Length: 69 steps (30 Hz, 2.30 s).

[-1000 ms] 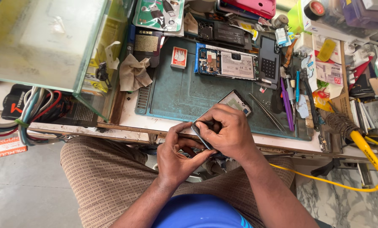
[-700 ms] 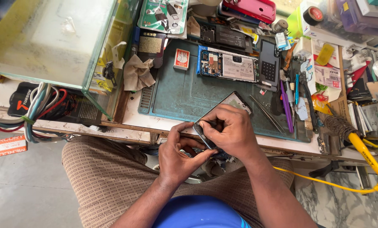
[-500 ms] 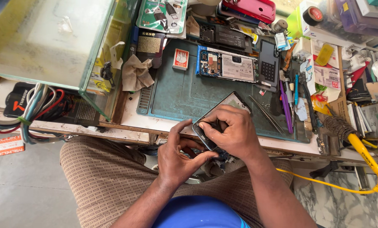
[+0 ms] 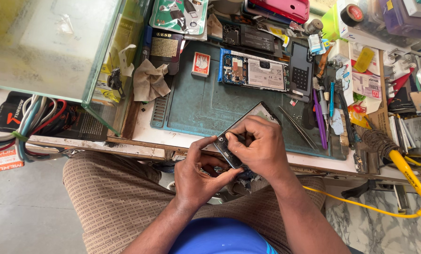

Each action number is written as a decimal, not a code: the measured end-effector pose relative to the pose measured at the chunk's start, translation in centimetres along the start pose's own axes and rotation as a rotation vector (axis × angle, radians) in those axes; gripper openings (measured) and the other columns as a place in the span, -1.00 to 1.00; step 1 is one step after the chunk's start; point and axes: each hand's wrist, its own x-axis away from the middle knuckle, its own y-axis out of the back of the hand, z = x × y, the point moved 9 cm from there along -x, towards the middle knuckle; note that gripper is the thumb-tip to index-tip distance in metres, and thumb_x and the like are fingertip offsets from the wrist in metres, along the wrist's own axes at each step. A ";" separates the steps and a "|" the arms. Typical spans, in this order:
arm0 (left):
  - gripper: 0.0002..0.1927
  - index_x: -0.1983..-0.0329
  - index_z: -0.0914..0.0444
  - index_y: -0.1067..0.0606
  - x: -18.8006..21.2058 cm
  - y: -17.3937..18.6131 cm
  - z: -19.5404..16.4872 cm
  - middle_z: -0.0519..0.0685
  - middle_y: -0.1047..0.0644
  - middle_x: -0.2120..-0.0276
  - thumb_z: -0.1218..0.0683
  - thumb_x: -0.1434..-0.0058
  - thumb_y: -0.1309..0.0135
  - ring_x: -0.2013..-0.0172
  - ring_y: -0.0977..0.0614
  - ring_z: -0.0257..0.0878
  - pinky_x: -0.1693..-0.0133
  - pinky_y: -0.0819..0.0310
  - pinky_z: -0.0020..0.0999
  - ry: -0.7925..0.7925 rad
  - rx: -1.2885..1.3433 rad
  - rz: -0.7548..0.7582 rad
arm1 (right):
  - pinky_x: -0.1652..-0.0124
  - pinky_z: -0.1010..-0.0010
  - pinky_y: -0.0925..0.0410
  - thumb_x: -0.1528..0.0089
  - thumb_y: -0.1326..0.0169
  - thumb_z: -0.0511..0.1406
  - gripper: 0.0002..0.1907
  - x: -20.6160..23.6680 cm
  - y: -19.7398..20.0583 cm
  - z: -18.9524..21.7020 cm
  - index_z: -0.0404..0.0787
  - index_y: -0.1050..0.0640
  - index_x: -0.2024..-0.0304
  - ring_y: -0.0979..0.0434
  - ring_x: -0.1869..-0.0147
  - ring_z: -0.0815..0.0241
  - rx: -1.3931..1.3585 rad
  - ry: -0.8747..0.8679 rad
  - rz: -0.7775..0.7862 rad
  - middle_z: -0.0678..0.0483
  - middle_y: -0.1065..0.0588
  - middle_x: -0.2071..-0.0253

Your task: The person disassembles a smartphone, removes the back cover, and uses tweezers to pry and separate internal components. They handle the phone casing and internal parts, then reposition the device on the workbench.

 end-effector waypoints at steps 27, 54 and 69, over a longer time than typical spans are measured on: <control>-0.08 -0.27 0.15 -0.37 -1.2 0.3 -1.8 -0.07 -0.70 0.52 -0.17 0.14 -0.49 0.44 -0.78 -0.28 0.38 -0.64 -0.39 0.118 -0.177 0.053 | 0.53 0.48 -0.19 -0.08 -0.33 -0.34 -0.89 -0.9 1.1 -0.8 -0.24 -0.64 0.44 -0.33 0.53 0.41 0.051 0.026 0.021 0.17 -0.50 0.52; -0.06 -0.28 0.17 -0.34 -1.5 -0.2 -0.7 -0.07 -0.70 0.55 -0.17 0.14 -0.49 0.48 -0.78 -0.29 0.42 -0.64 -0.41 0.153 -0.139 0.108 | 0.53 0.52 -0.20 -0.07 -0.33 -0.36 -0.89 -1.0 0.8 -1.2 -0.25 -0.63 0.45 -0.35 0.54 0.45 -0.011 0.061 0.049 0.18 -0.50 0.54; -0.07 -0.25 0.17 -0.36 -1.4 0.0 -0.9 -0.08 -0.68 0.59 -0.17 0.15 -0.50 0.51 -0.77 -0.29 0.45 -0.62 -0.41 0.125 -0.173 0.081 | 0.54 0.53 -0.22 -0.09 -0.32 -0.39 -0.89 -0.8 1.0 -1.8 -0.27 -0.61 0.47 -0.36 0.53 0.48 -0.050 0.037 0.039 0.19 -0.50 0.55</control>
